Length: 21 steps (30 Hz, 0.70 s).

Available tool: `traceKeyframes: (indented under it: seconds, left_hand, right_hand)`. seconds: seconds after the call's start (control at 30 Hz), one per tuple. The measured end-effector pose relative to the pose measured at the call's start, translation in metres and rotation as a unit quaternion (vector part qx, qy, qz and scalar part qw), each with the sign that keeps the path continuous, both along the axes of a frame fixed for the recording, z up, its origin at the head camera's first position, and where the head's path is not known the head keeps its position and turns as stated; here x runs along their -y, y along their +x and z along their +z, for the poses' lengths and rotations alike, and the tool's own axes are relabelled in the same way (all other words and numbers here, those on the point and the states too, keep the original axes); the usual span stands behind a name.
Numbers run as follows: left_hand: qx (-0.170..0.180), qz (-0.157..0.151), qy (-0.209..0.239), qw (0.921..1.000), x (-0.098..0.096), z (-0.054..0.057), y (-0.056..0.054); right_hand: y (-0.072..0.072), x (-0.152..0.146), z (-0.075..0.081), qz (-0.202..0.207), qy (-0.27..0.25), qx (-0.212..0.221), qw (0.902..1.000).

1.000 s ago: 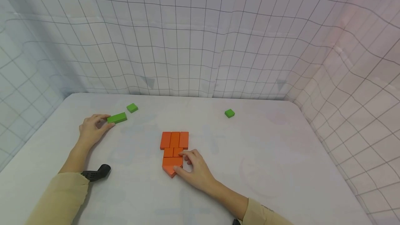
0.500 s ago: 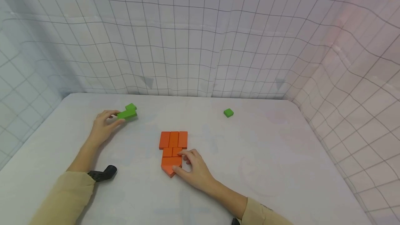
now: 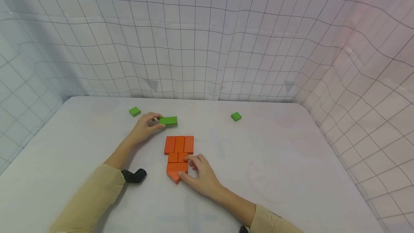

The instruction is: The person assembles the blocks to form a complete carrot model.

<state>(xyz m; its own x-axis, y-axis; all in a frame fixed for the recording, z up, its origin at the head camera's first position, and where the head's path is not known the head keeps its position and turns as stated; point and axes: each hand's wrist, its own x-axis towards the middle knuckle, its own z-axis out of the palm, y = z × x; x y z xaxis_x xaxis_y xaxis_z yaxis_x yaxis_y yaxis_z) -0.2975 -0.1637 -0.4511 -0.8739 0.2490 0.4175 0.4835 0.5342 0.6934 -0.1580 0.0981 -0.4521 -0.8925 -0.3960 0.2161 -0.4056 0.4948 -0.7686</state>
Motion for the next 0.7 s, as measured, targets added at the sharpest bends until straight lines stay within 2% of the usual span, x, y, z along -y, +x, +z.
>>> traceKeyframes:
  seconds: [0.17,0.2,0.33,0.47,0.7]
  left_hand:
    - [0.03,-0.008,-0.034,0.9989,-0.021,-0.001,-0.004]
    - [0.046,-0.01,-0.043,0.998,-0.024,0.001,-0.004]
    - [0.05,-0.014,-0.069,0.9963,-0.034,0.0,-0.006]
    - [0.056,-0.019,-0.089,0.9943,-0.038,-0.001,-0.008]
    - [0.079,-0.01,-0.107,0.991,-0.039,0.001,-0.008]
  right_hand:
    - [0.0,0.0,0.0,-0.001,0.001,-0.001,1.0]
    - [0.0,0.0,0.0,-0.001,0.002,-0.001,1.0]
    - [0.0,0.0,0.0,-0.003,0.003,-0.001,1.0]
    - [0.0,0.0,0.0,-0.005,0.003,-0.007,1.0]
    - [0.0,0.0,-0.001,-0.004,0.001,-0.012,0.9999]
